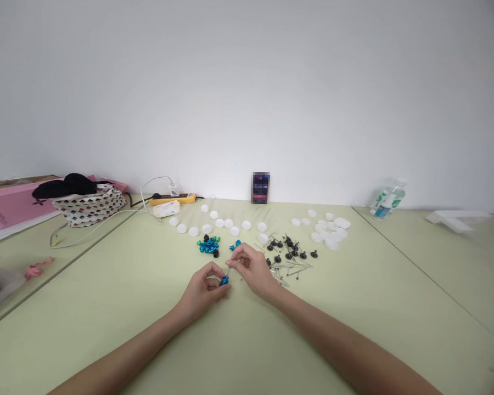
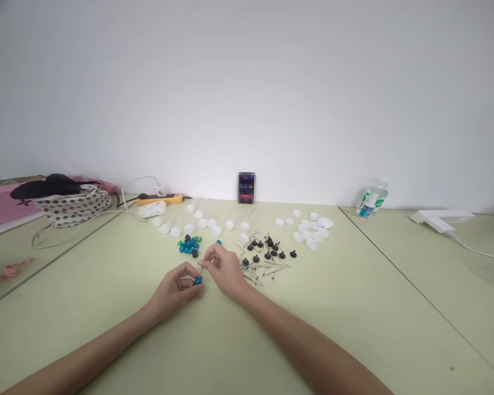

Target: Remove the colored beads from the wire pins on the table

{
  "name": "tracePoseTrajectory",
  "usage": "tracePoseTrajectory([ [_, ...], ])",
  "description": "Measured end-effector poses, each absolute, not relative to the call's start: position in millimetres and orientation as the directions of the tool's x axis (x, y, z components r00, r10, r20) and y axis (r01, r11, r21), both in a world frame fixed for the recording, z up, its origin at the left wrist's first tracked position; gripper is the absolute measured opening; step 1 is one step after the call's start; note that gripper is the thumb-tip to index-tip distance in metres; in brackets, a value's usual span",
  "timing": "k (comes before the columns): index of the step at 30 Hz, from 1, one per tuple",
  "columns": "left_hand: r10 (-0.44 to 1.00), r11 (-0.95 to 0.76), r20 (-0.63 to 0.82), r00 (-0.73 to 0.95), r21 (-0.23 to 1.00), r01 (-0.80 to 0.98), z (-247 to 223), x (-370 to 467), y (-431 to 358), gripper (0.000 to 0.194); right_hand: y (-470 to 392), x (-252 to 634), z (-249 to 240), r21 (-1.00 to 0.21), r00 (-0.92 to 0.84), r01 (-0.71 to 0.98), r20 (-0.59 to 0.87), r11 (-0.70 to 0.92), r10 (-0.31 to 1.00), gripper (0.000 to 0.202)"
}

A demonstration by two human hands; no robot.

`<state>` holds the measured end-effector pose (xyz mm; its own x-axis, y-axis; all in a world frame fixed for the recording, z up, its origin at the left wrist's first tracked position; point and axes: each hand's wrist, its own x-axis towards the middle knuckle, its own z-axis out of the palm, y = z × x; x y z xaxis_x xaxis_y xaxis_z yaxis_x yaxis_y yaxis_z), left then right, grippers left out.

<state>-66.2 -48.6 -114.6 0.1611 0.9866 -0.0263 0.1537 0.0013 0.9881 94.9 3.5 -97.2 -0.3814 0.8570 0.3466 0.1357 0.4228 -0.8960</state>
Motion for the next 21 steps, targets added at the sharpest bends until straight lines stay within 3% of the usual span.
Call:
tracePoseTrajectory([
  [21, 0.975, 0.007, -0.016, 0.223, 0.999, 0.039, -123.0, -69.7, -46.6, 0.024, 2.4, 95.7, -103.8, -0.929, -0.288, 0.098, 0.317, 0.357, 0.904, 0.017],
])
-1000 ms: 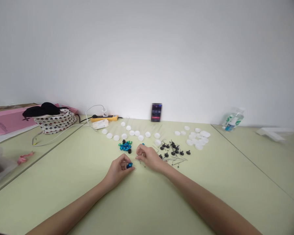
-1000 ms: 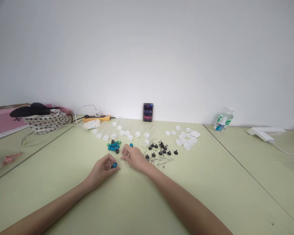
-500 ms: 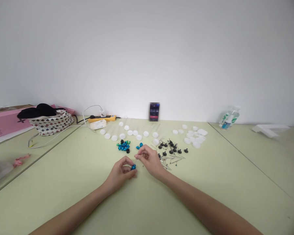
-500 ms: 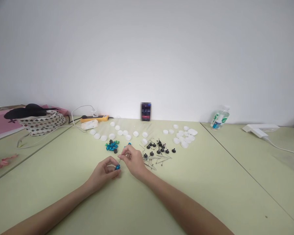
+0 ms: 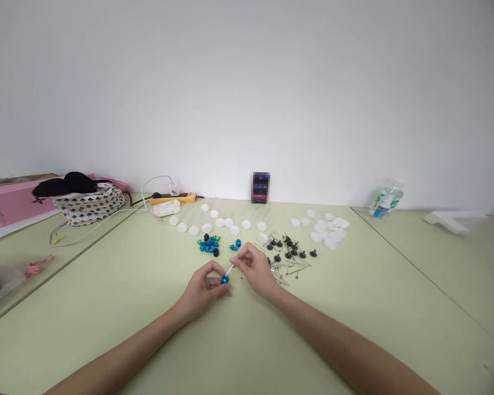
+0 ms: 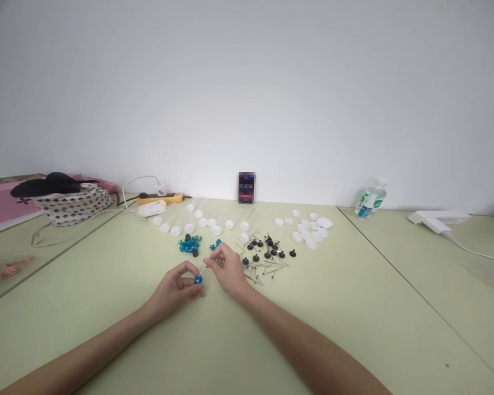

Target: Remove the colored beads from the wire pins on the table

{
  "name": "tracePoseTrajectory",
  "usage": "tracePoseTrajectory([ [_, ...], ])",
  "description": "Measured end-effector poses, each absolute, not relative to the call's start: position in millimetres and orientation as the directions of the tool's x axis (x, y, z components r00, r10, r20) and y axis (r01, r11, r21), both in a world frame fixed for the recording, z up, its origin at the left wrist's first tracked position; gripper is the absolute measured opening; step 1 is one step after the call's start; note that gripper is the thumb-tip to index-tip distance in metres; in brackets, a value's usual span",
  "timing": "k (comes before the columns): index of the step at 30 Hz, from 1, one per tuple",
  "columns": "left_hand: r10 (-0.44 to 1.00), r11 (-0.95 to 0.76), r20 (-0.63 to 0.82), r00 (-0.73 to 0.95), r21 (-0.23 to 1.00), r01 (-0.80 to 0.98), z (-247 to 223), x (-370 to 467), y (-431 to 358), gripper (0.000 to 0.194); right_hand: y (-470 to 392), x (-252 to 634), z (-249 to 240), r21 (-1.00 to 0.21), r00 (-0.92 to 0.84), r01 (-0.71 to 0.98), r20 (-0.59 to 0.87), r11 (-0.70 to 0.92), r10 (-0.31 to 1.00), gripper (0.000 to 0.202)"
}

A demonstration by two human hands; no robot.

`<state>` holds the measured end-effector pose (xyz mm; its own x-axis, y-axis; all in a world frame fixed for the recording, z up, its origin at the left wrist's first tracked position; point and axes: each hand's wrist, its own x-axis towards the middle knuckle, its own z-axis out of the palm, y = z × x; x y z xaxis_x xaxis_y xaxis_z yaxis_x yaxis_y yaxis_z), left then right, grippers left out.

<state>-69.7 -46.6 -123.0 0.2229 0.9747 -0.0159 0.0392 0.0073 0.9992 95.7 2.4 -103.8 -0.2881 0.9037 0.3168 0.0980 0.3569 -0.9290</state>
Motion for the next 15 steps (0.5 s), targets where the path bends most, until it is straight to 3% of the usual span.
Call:
tracePoseTrajectory([
  [15, 0.969, -0.001, -0.002, 0.247, 1.000, 0.014, -122.7, -69.2, -46.1, 0.025, 0.7, 95.9, -105.9, -0.924, -0.270, 0.127, 0.317, 0.360, 0.909, 0.019],
])
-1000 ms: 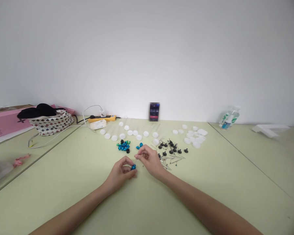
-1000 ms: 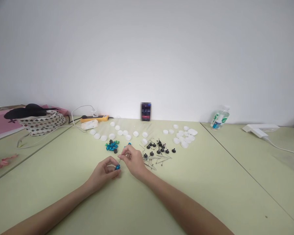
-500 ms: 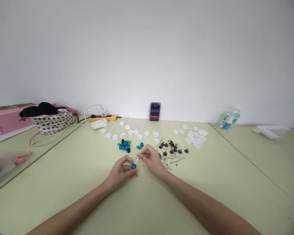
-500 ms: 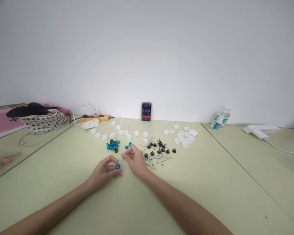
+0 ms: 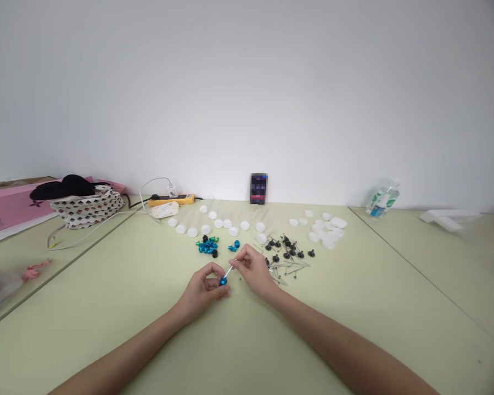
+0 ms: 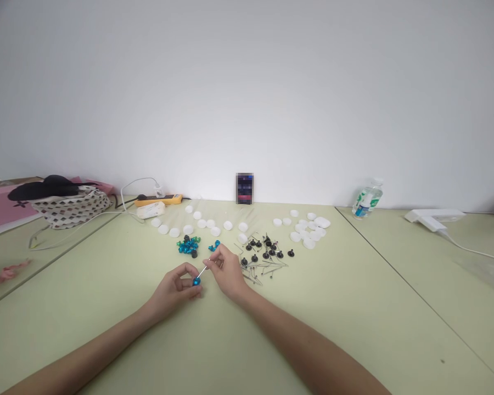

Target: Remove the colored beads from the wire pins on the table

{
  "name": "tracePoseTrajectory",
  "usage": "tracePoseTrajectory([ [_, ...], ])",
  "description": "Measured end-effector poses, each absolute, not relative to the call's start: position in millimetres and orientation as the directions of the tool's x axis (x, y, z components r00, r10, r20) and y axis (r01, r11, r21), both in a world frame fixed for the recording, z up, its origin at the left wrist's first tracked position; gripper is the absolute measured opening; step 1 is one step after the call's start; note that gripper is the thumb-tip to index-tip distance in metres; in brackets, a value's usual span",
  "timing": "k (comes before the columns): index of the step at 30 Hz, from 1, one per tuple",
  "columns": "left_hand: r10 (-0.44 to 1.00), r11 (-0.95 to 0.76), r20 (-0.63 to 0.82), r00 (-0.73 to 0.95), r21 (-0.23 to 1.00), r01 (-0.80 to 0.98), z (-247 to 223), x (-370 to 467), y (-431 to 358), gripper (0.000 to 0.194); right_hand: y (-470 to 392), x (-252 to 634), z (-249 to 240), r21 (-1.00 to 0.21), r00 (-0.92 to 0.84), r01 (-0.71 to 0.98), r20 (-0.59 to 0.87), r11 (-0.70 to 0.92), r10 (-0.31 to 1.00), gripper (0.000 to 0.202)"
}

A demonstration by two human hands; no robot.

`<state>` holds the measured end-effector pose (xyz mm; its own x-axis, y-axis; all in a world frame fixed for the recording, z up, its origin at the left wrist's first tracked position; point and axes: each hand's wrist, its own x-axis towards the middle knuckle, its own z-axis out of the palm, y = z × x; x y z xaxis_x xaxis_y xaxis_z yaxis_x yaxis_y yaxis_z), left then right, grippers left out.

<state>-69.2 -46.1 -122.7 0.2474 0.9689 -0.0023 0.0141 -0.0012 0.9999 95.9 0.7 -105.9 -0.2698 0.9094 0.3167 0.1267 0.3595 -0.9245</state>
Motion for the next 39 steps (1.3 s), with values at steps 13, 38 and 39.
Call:
tracePoseTrajectory([
  [13, 0.963, 0.007, -0.013, 0.268, 1.000, 0.023, -119.2, -68.5, -48.7, 0.021, -4.8, 97.5, -104.9, -0.550, -0.547, 0.182, 0.632, 0.815, 0.549, 0.020],
  [38, 0.958, -0.047, 0.056, 0.280, 0.998, -0.037, -119.1, -73.0, -40.5, 0.025, -14.4, 99.2, -104.9, -0.733, -0.413, 0.180, 0.549, 0.656, 0.727, 0.026],
  [39, 0.962, -0.039, 0.050, 0.269, 0.998, -0.047, -120.3, -73.2, -40.2, 0.024, -14.5, 102.4, -105.6, -0.747, -0.366, 0.195, 0.545, 0.635, 0.754, 0.029],
])
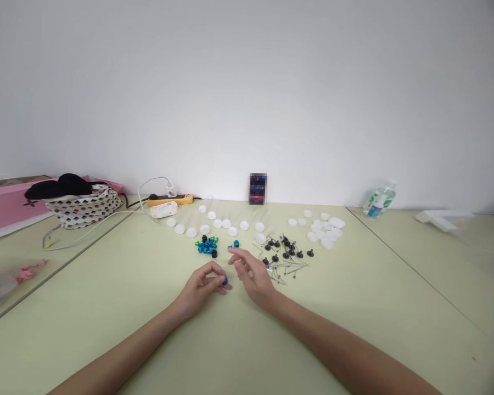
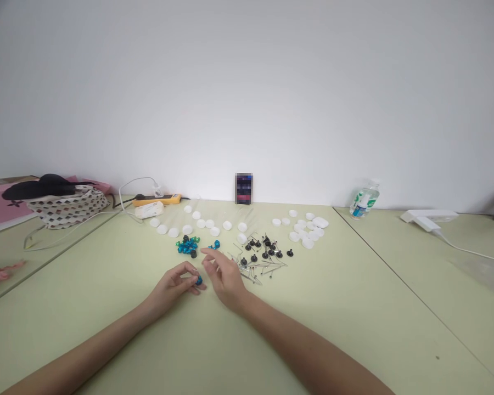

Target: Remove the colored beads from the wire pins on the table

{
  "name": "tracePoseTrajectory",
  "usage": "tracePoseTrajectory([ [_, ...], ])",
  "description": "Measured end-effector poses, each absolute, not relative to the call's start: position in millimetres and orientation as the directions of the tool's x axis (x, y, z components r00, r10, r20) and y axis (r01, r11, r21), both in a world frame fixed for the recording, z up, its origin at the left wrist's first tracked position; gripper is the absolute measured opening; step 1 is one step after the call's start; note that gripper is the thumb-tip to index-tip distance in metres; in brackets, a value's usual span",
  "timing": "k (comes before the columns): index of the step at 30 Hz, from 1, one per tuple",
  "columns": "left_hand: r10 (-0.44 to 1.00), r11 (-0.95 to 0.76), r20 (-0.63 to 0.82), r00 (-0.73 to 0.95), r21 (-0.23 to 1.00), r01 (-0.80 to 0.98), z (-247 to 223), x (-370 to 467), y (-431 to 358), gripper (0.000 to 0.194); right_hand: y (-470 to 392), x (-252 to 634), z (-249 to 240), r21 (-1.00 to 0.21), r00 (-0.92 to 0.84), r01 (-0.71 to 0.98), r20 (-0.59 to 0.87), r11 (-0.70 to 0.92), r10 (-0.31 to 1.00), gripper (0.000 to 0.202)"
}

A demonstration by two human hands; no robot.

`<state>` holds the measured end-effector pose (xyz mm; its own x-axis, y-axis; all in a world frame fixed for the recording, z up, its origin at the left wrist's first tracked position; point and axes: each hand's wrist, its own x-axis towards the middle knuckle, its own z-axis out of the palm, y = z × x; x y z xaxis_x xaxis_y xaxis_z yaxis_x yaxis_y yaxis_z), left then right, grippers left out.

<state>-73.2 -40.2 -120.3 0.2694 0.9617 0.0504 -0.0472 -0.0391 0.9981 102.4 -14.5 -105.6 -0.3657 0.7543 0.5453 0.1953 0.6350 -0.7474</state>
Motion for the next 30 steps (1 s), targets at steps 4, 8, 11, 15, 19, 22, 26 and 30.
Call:
tracePoseTrajectory([
  [4, 0.972, -0.015, 0.030, 0.231, 0.998, -0.066, -119.7, -72.2, -40.6, 0.026, -13.0, 127.7, -111.3, -0.728, -0.244, 0.334, 0.547, 0.599, 0.801, 0.026],
  [8, 0.977, 0.000, 0.012, 0.215, 0.998, -0.056, -114.1, -71.0, -42.8, 0.027, -12.1, 164.7, -116.2, -0.588, -0.216, 0.517, 0.613, 0.622, 0.760, 0.022],
  [11, 0.978, -0.003, 0.012, 0.210, 0.999, -0.046, -112.6, -70.8, -44.1, 0.026, -14.5, 189.5, -116.6, -0.480, -0.240, 0.599, 0.656, 0.641, 0.716, 0.021],
  [15, 0.977, -0.020, 0.023, 0.214, 1.000, -0.017, -114.7, -69.6, -45.3, 0.024, -21.2, 213.2, -116.7, -0.394, -0.299, 0.678, 0.623, 0.620, 0.723, 0.018],
  [19, 0.978, -0.031, 0.027, 0.206, 0.999, 0.017, -117.0, -68.3, -46.7, 0.023, -28.4, 228.3, -118.1, -0.308, -0.368, 0.739, 0.561, 0.599, 0.742, 0.016],
  [22, 0.978, -0.033, 0.030, 0.207, 0.999, 0.011, -118.1, -68.1, -47.6, 0.020, -31.7, 233.2, -118.3, -0.270, -0.401, 0.754, 0.533, 0.598, 0.745, 0.015],
  [26, 0.971, -0.026, 0.023, 0.237, 1.000, 0.006, -118.6, -67.7, -48.5, 0.017, -32.8, 232.6, -117.6, -0.246, -0.434, 0.755, 0.508, 0.608, 0.744, 0.013],
  [30, 0.963, -0.005, 0.006, 0.268, 1.000, -0.004, -118.4, -64.4, -49.5, 0.016, -31.5, 231.1, -118.7, -0.234, -0.470, 0.736, 0.500, 0.636, 0.728, 0.011],
])
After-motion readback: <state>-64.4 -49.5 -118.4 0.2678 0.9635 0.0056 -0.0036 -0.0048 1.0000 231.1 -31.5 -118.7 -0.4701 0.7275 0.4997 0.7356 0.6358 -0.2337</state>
